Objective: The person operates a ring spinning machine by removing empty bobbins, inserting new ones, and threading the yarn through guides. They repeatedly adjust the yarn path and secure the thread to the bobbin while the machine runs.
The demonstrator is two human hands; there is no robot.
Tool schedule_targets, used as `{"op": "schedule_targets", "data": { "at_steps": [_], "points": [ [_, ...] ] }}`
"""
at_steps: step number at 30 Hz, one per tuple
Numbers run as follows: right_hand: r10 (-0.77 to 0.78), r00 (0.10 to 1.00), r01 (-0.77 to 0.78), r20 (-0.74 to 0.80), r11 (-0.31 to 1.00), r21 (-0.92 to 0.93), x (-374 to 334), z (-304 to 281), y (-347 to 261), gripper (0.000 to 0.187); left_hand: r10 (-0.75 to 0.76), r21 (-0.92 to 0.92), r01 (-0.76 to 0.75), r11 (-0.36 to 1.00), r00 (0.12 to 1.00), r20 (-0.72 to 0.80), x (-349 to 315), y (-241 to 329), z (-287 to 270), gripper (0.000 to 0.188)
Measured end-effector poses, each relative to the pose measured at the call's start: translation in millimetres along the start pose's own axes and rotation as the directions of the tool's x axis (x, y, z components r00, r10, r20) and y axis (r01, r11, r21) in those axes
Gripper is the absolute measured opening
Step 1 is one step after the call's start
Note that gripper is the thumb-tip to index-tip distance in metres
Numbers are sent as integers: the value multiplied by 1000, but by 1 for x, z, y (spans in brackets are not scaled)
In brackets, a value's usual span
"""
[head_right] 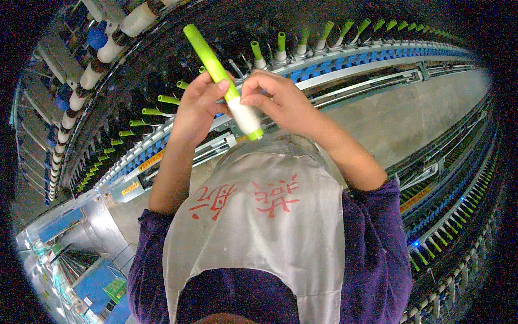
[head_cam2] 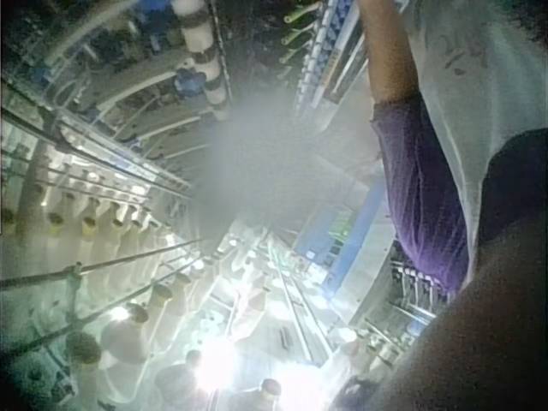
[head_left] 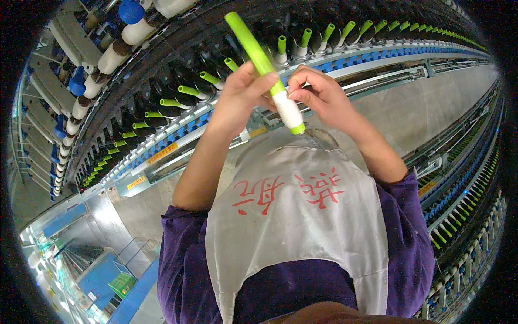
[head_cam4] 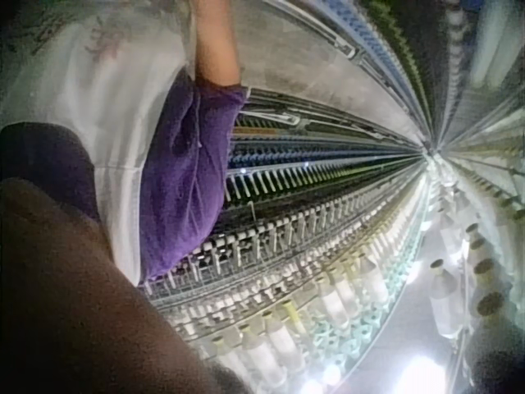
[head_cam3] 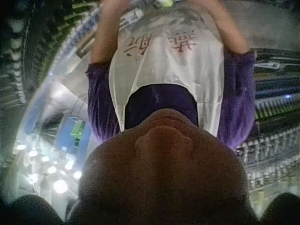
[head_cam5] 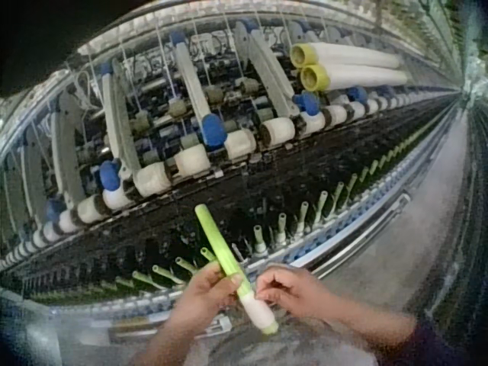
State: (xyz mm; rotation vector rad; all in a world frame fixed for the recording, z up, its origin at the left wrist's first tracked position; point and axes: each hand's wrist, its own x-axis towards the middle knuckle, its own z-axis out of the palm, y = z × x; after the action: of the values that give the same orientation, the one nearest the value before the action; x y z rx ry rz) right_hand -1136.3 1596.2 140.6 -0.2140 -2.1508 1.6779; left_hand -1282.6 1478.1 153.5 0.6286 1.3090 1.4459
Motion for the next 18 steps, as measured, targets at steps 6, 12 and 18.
{"op": "schedule_targets", "data": {
  "at_steps": [6, 12, 18],
  "points": [
    [-203, 964, 141, -171, 937, -319, 7, 5, 3, 11, -76, -53, 77, 996, 997, 27, 4, -10, 12, 36],
    [-314, 907, 135, -281, 849, -511, 13, 1, 10, 11, -2, -49, 17, 999, 952, 305, 3, -24, 16, 63],
    [-472, 800, 32, -371, 651, -759, 27, -38, 15, 11, 8, 433, -97, 896, 979, 203, 6, -36, 15, 41]
  ]
}}
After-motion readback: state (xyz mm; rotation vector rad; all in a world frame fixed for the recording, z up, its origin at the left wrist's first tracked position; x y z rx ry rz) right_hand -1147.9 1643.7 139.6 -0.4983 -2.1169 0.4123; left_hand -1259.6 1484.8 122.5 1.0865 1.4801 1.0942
